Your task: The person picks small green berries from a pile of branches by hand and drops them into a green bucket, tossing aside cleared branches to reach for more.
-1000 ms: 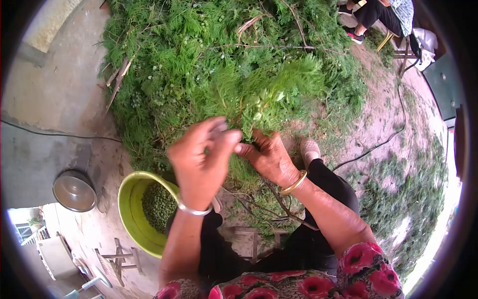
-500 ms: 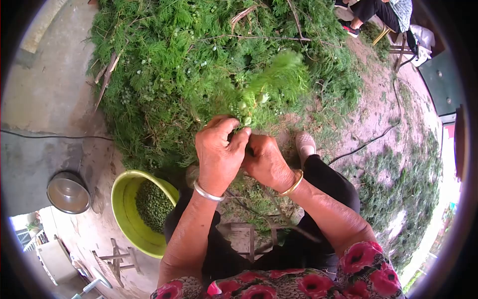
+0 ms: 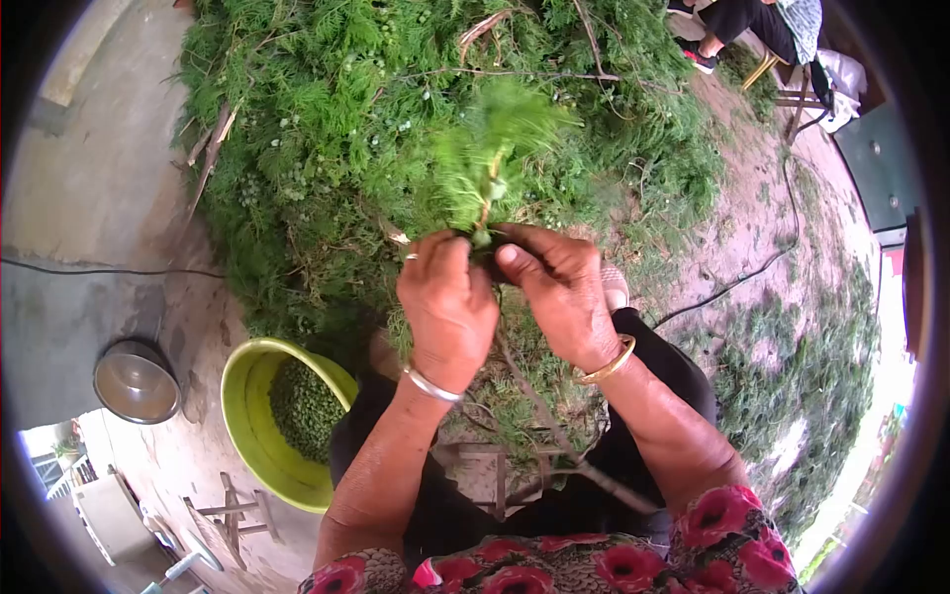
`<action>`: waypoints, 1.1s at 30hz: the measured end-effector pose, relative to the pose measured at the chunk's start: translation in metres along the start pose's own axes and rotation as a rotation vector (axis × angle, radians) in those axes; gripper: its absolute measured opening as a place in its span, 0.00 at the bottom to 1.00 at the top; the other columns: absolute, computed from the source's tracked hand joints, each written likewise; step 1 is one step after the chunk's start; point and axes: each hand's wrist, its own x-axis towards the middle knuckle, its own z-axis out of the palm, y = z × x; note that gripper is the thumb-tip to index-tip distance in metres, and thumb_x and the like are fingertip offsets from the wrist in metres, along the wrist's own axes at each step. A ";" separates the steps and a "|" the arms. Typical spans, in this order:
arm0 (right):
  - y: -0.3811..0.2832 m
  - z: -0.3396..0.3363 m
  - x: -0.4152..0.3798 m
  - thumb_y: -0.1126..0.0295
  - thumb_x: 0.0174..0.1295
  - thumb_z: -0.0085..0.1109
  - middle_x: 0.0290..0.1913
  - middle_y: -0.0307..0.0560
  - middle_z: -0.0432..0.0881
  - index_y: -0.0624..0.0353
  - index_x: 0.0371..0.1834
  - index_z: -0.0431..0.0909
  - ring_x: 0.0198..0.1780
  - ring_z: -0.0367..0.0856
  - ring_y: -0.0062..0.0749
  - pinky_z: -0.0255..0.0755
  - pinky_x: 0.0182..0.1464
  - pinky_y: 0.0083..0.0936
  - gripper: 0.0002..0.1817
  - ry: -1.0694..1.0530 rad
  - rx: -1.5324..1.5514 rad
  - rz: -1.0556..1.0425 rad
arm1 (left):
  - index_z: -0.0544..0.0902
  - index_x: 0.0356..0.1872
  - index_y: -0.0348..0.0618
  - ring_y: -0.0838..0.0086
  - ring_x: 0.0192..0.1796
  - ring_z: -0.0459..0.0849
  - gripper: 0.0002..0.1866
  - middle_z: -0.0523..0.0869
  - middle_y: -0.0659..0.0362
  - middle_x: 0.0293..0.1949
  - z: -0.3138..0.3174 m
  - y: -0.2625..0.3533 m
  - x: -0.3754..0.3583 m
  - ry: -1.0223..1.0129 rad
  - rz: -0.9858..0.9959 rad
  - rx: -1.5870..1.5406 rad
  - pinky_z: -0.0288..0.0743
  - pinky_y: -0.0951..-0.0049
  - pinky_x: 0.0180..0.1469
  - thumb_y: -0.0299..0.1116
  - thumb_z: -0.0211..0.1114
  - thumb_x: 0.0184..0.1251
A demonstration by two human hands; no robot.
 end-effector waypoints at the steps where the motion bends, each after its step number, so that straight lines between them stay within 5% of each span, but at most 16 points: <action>1: 0.002 0.001 0.000 0.74 0.57 0.60 0.30 0.48 0.82 0.69 0.39 0.79 0.32 0.76 0.18 0.71 0.35 0.17 0.10 -0.017 0.162 0.085 | 0.77 0.31 0.32 0.54 0.33 0.80 0.09 0.81 0.47 0.33 0.002 0.007 -0.003 -0.011 0.051 0.115 0.74 0.61 0.37 0.15 0.57 0.45; 3: 0.000 -0.004 -0.001 0.76 0.59 0.57 0.33 0.45 0.81 0.70 0.40 0.78 0.35 0.75 0.18 0.70 0.38 0.17 0.09 -0.030 0.223 0.225 | 0.76 0.33 0.28 0.51 0.37 0.79 0.10 0.79 0.44 0.39 0.005 0.012 -0.005 -0.046 0.126 0.123 0.74 0.58 0.38 0.16 0.56 0.46; 5: -0.002 -0.007 0.003 0.77 0.59 0.57 0.33 0.41 0.80 0.70 0.41 0.77 0.35 0.75 0.18 0.70 0.38 0.18 0.09 -0.007 0.685 0.357 | 0.76 0.33 0.27 0.49 0.38 0.79 0.10 0.78 0.42 0.42 0.008 0.019 -0.005 -0.049 0.181 0.147 0.74 0.57 0.38 0.16 0.56 0.47; 11: 0.003 -0.016 0.014 0.80 0.58 0.55 0.31 0.40 0.78 0.65 0.33 0.76 0.32 0.75 0.21 0.70 0.35 0.18 0.02 0.035 0.799 0.406 | 0.75 0.32 0.25 0.46 0.44 0.79 0.09 0.75 0.37 0.47 0.011 0.022 -0.018 -0.171 0.306 0.026 0.77 0.60 0.43 0.17 0.58 0.47; 15: 0.017 -0.024 0.016 0.82 0.58 0.52 0.33 0.45 0.79 0.66 0.34 0.74 0.35 0.77 0.27 0.72 0.41 0.24 0.03 0.049 0.688 0.433 | 0.77 0.34 0.31 0.57 0.41 0.83 0.10 0.80 0.43 0.44 0.001 0.026 -0.011 -0.275 0.224 -0.131 0.78 0.65 0.42 0.20 0.64 0.47; 18: 0.017 -0.020 0.016 0.81 0.59 0.51 0.36 0.45 0.79 0.65 0.35 0.73 0.36 0.77 0.28 0.72 0.41 0.24 0.03 0.058 0.724 0.419 | 0.79 0.36 0.32 0.64 0.38 0.85 0.08 0.84 0.49 0.38 -0.006 0.023 0.002 -0.104 -0.001 -0.286 0.78 0.72 0.41 0.18 0.62 0.52; 22: 0.006 -0.015 0.013 0.81 0.56 0.51 0.31 0.41 0.78 0.64 0.33 0.75 0.32 0.73 0.23 0.66 0.38 0.20 0.03 0.069 0.651 0.492 | 0.79 0.35 0.32 0.61 0.35 0.84 0.07 0.83 0.48 0.37 -0.006 0.008 0.006 -0.141 0.017 -0.173 0.77 0.70 0.39 0.17 0.60 0.52; 24: 0.008 -0.017 0.013 0.80 0.58 0.51 0.31 0.41 0.78 0.64 0.33 0.75 0.33 0.73 0.23 0.66 0.39 0.20 0.03 0.013 0.663 0.458 | 0.79 0.34 0.33 0.60 0.30 0.83 0.09 0.82 0.48 0.31 -0.011 -0.002 0.004 -0.454 -0.058 0.109 0.75 0.67 0.34 0.18 0.60 0.50; 28: -0.003 -0.016 0.013 0.79 0.60 0.51 0.32 0.41 0.78 0.64 0.33 0.74 0.34 0.74 0.23 0.66 0.40 0.22 0.02 -0.095 0.794 0.460 | 0.78 0.34 0.34 0.62 0.26 0.80 0.10 0.79 0.48 0.28 -0.013 -0.010 0.001 -0.513 -0.133 0.066 0.73 0.66 0.30 0.19 0.61 0.47; 31: 0.009 -0.018 0.014 0.80 0.60 0.52 0.33 0.42 0.78 0.64 0.34 0.74 0.36 0.75 0.26 0.67 0.42 0.22 0.02 -0.061 0.823 0.453 | 0.79 0.34 0.33 0.68 0.25 0.80 0.09 0.80 0.51 0.26 -0.012 -0.008 0.004 -0.370 -0.236 -0.083 0.73 0.70 0.29 0.19 0.63 0.49; 33: 0.011 -0.019 0.014 0.81 0.60 0.52 0.34 0.43 0.79 0.65 0.35 0.74 0.37 0.76 0.27 0.68 0.42 0.22 0.03 -0.034 0.822 0.476 | 0.81 0.35 0.33 0.77 0.25 0.79 0.08 0.81 0.57 0.26 -0.010 0.002 0.016 0.109 -0.189 -0.238 0.72 0.78 0.28 0.19 0.66 0.51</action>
